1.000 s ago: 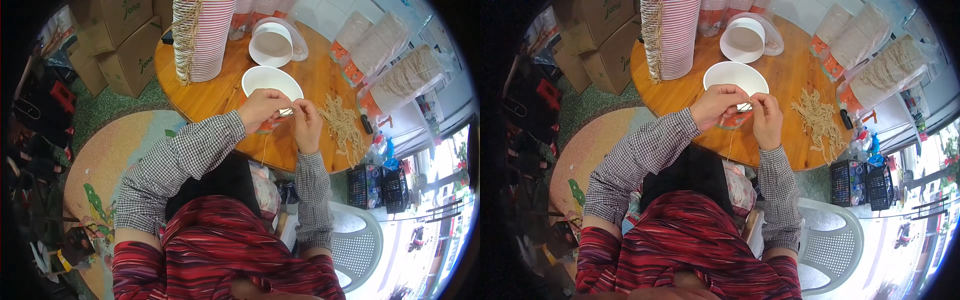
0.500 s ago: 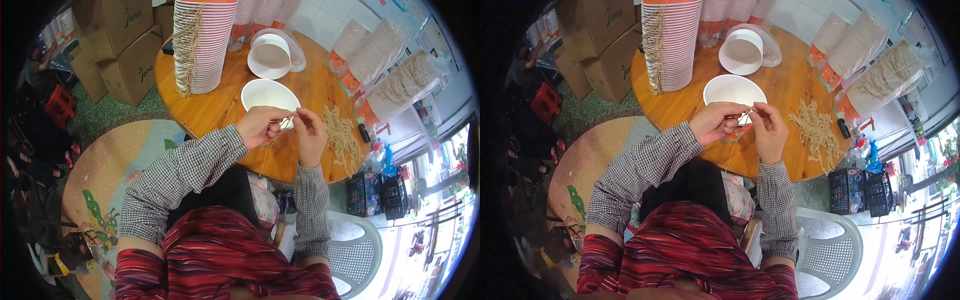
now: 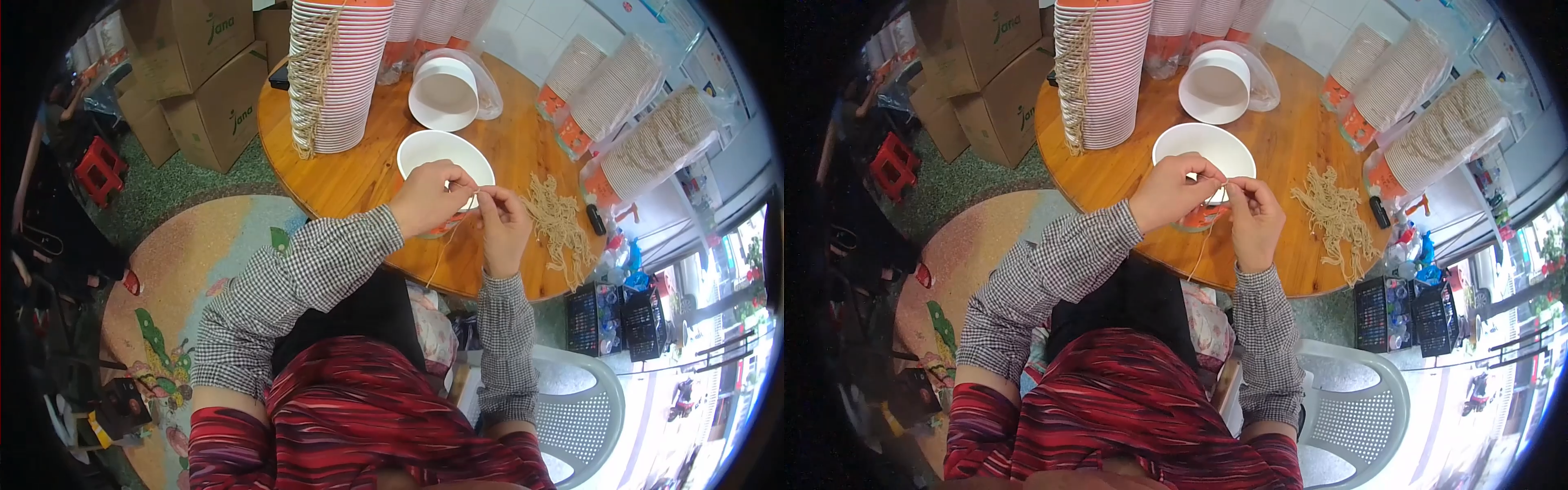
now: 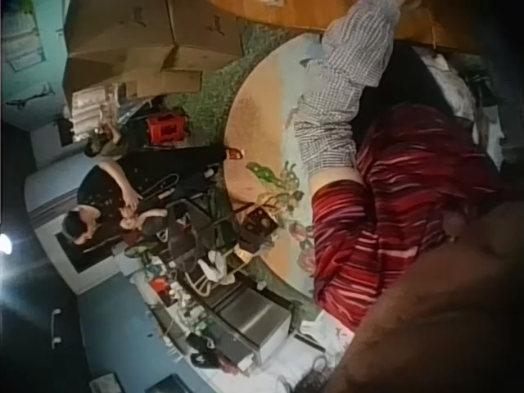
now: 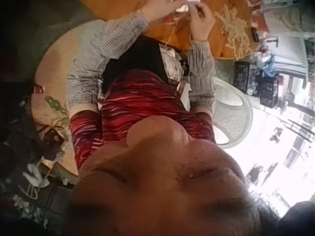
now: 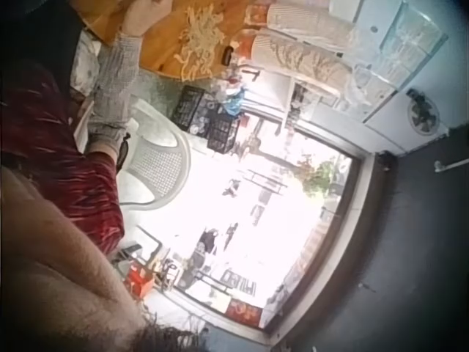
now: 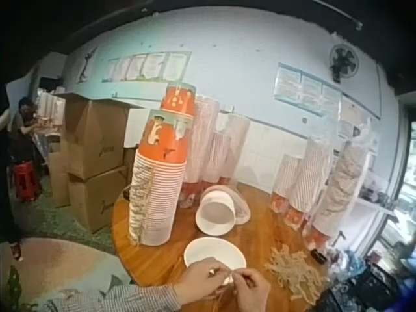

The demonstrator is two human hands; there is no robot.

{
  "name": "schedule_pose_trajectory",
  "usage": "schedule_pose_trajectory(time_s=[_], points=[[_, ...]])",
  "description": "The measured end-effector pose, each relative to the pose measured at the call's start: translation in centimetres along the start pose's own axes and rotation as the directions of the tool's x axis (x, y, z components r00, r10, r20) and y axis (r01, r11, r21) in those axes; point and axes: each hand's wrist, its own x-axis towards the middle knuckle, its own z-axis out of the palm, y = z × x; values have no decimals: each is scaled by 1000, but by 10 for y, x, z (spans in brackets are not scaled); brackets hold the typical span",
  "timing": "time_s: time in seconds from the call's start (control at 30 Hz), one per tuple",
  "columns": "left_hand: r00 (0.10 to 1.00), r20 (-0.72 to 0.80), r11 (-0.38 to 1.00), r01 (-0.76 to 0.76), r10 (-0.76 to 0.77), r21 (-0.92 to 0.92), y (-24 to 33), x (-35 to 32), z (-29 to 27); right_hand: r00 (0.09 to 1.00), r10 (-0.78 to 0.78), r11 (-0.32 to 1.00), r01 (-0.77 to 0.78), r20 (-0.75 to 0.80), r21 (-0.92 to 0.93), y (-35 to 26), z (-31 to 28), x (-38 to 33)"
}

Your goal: Threading and tying strings onto decorative paper buckets.

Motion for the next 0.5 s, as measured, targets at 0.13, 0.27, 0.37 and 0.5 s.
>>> schedule_pose_trajectory(time_s=[0.13, 0.27, 0.37, 0.5], points=[[999, 25, 994, 20, -22, 104, 4, 0, -1, 987, 134, 977, -147, 90, 155, -3, -1, -4], [998, 41, 999, 45, -46, 23, 7, 3, -5, 966, 223, 933, -250, 130, 258, -8, -1, -6], [990, 70, 992, 122, -119, -38, 6, 3, -3, 966, 228, 922, -255, 123, 293, -7, 0, -9], [998, 35, 998, 57, -58, 31, 3, 1, 1, 977, 204, 939, -213, 60, 269, -4, 0, -12]])
